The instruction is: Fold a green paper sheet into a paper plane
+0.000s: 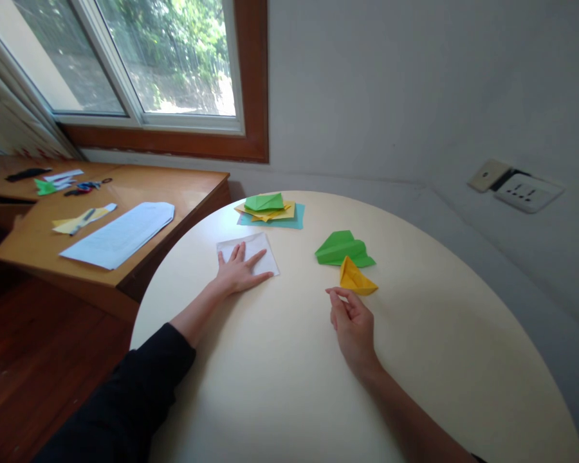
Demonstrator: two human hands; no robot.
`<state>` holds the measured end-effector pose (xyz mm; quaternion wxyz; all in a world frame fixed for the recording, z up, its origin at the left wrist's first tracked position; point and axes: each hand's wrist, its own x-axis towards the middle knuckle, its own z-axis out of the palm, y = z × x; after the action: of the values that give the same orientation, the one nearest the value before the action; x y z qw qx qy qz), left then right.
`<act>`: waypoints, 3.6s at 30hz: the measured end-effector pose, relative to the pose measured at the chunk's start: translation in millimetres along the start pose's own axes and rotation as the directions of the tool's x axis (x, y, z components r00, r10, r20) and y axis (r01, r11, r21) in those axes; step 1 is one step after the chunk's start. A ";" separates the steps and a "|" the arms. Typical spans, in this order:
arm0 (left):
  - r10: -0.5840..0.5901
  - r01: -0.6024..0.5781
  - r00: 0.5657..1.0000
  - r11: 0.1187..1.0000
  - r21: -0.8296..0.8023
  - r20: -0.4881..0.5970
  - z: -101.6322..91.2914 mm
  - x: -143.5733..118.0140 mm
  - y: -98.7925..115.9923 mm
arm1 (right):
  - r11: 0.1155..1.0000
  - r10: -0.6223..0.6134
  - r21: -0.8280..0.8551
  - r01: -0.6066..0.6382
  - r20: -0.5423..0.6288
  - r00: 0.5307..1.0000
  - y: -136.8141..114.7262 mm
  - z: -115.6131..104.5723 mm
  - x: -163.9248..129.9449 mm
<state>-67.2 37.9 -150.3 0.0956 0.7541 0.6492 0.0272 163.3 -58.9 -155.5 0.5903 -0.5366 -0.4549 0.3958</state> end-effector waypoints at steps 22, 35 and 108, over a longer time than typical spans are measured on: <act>0.218 -0.189 0.783 0.976 0.111 -0.583 9.9 -35.9 8.5 | 0.485 -0.544 -0.825 0.289 -0.025 0.839 25.6 -64.3 38.7; 0.189 -0.188 0.872 0.981 0.048 -0.451 22.3 -75.6 18.3 | 0.607 -0.361 -0.768 0.204 -0.038 0.932 23.1 -70.7 11.6; -0.016 -0.259 0.966 -0.123 -0.958 -0.259 50.2 -123.3 97.8 | 0.828 -0.422 -0.332 0.453 0.165 0.892 6.0 -16.8 -78.1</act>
<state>17.1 -102.6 -171.8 0.5610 0.4809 0.3444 0.5792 158.3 -137.5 -170.4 0.5366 -0.5001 -0.6549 0.1819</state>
